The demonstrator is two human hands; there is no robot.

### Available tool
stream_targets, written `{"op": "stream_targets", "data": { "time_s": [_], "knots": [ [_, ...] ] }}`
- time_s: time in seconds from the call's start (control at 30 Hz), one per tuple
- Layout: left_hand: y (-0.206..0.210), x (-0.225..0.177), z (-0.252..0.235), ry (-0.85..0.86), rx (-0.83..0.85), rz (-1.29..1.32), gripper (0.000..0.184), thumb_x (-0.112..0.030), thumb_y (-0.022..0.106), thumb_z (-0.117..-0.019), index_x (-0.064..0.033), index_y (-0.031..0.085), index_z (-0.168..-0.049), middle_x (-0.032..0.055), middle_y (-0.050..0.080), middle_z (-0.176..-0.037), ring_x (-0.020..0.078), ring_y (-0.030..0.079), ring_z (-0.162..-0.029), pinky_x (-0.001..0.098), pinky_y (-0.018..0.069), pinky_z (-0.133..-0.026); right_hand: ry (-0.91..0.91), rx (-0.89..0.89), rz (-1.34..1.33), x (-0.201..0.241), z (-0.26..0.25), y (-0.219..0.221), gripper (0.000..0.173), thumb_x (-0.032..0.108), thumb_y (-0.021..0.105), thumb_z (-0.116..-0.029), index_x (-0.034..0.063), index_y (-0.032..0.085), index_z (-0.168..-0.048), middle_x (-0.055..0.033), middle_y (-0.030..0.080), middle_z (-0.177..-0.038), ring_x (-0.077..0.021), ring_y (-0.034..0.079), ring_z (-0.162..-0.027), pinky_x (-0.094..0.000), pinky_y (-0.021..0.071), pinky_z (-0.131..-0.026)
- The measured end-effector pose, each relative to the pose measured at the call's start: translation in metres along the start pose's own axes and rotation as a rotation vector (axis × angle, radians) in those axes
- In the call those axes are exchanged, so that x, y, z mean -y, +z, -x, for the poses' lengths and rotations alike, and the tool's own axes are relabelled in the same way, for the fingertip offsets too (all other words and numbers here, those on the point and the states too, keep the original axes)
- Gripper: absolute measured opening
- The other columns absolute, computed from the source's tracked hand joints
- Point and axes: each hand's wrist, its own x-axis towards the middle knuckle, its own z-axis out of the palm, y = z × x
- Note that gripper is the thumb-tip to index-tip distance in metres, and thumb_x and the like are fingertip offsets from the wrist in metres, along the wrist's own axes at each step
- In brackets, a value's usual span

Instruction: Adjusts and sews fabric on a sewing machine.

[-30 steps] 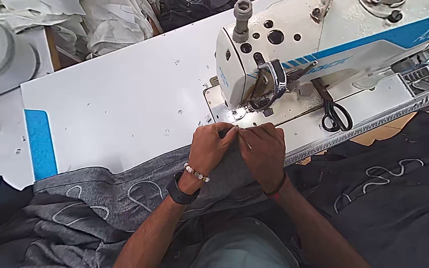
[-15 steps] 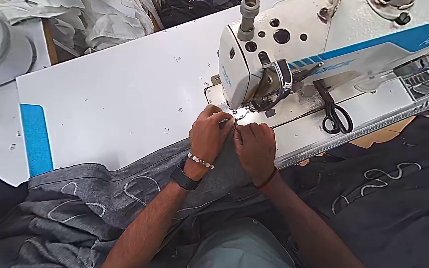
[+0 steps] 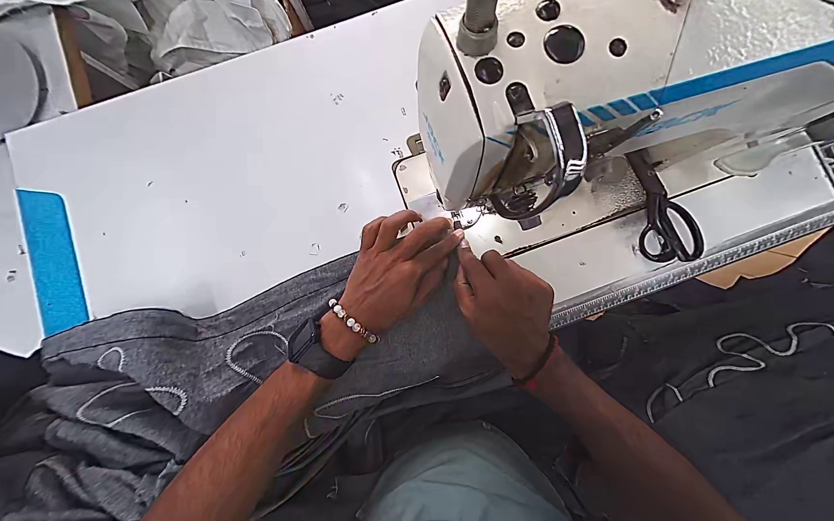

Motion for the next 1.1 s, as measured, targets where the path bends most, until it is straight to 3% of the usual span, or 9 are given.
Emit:
{"op": "stream_targets", "data": {
  "time_s": [0.13, 0.37, 0.43, 0.5, 0.63, 0.77, 0.9, 1.0, 1.1],
  "knots": [
    [-0.001, 0.006, -0.014, 0.002, -0.002, -0.021, 0.038, -0.033, 0.049, -0.1043, -0.0297, 0.069, -0.136, -0.0027, 0.066, -0.132, 0.0247, 0.051, -0.126, 0.0460, 0.0318, -0.108, -0.013, 0.012, 0.044, -0.005, -0.015, 0.002, 0.035, 0.028, 0.054, -0.1012, 0.0138, 0.075, -0.125, -0.0027, 0.059, -0.068, -0.0200, 0.055, -0.054, -0.0340, 0.0389, -0.045],
    [-0.002, 0.006, -0.017, 0.019, -0.002, -0.051, 0.039, -0.032, 0.047, -0.1048, -0.0287, 0.068, -0.137, -0.0019, 0.065, -0.138, 0.0261, 0.050, -0.132, 0.0476, 0.0309, -0.111, 0.028, 0.142, -0.020, -0.005, -0.022, -0.013, 0.036, 0.027, 0.054, -0.0992, 0.0176, 0.073, -0.129, -0.0014, 0.060, -0.065, -0.0207, 0.057, -0.052, -0.0365, 0.0389, -0.042],
    [-0.003, 0.006, -0.017, 0.041, -0.016, -0.039, 0.038, -0.032, 0.048, -0.1041, -0.0310, 0.068, -0.136, -0.0015, 0.065, -0.137, 0.0258, 0.051, -0.131, 0.0476, 0.0320, -0.110, 0.077, 0.277, -0.135, -0.021, -0.024, -0.035, 0.033, 0.029, 0.057, -0.0985, 0.0240, 0.076, -0.126, -0.0012, 0.068, -0.073, -0.0209, 0.063, -0.058, -0.0418, 0.0466, -0.046],
    [-0.003, 0.004, -0.017, 0.035, -0.024, -0.042, 0.038, -0.032, 0.049, -0.1032, -0.0324, 0.068, -0.136, -0.0014, 0.065, -0.137, 0.0257, 0.051, -0.131, 0.0480, 0.0315, -0.110, 0.148, 0.293, -0.202, -0.055, -0.028, -0.061, 0.028, 0.027, 0.059, -0.1007, 0.0191, 0.077, -0.121, -0.0048, 0.072, -0.089, -0.0223, 0.068, -0.070, -0.0470, 0.0557, -0.058],
    [-0.001, 0.000, -0.016, -0.008, -0.022, -0.082, 0.040, -0.033, 0.048, -0.1032, -0.0338, 0.067, -0.138, -0.0024, 0.065, -0.138, 0.0261, 0.050, -0.134, 0.0485, 0.0302, -0.111, 0.331, 0.013, 0.041, -0.145, -0.037, -0.109, 0.037, 0.026, 0.046, -0.1072, 0.0099, 0.064, -0.135, -0.0208, 0.067, -0.122, -0.0386, 0.068, -0.104, -0.0586, 0.0555, -0.082],
    [0.002, 0.002, -0.017, -0.035, -0.031, -0.117, 0.040, -0.034, 0.045, -0.1038, -0.0350, 0.066, -0.139, -0.0036, 0.065, -0.139, 0.0254, 0.049, -0.134, 0.0476, 0.0287, -0.113, 0.427, -0.091, 0.265, -0.205, -0.057, -0.105, 0.037, 0.026, 0.042, -0.1045, 0.0080, 0.071, -0.120, -0.0241, 0.068, -0.124, -0.0469, 0.062, -0.120, -0.0689, 0.0445, -0.095],
    [0.002, 0.002, -0.018, -0.034, -0.044, -0.132, 0.040, -0.033, 0.046, -0.1030, -0.0356, 0.067, -0.137, -0.0016, 0.065, -0.136, 0.0268, 0.050, -0.132, 0.0478, 0.0299, -0.111, 0.424, -0.069, 0.318, -0.217, -0.050, -0.072, 0.037, 0.026, 0.043, -0.1040, 0.0052, 0.071, -0.115, -0.0238, 0.070, -0.119, -0.0477, 0.066, -0.111, -0.0692, 0.0493, -0.084],
    [0.003, 0.003, -0.016, 0.001, -0.047, -0.092, 0.039, -0.032, 0.048, -0.1029, -0.0351, 0.068, -0.136, -0.0023, 0.066, -0.135, 0.0257, 0.051, -0.129, 0.0468, 0.0325, -0.109, 0.415, -0.068, 0.255, -0.219, -0.036, -0.058, 0.036, 0.024, 0.044, -0.1032, 0.0047, 0.067, -0.124, -0.0227, 0.065, -0.128, -0.0458, 0.063, -0.116, -0.0670, 0.0489, -0.089],
    [0.003, 0.002, -0.012, 0.024, -0.034, -0.055, 0.040, -0.032, 0.048, -0.1027, -0.0355, 0.066, -0.138, -0.0035, 0.064, -0.138, 0.0238, 0.051, -0.129, 0.0455, 0.0335, -0.109, 0.410, -0.093, 0.141, -0.204, -0.021, -0.064, 0.046, 0.024, 0.047, -0.1025, 0.0065, 0.056, -0.145, -0.0192, 0.048, -0.155, -0.0409, 0.047, -0.141, -0.0618, 0.0418, -0.110]
  ]
}}
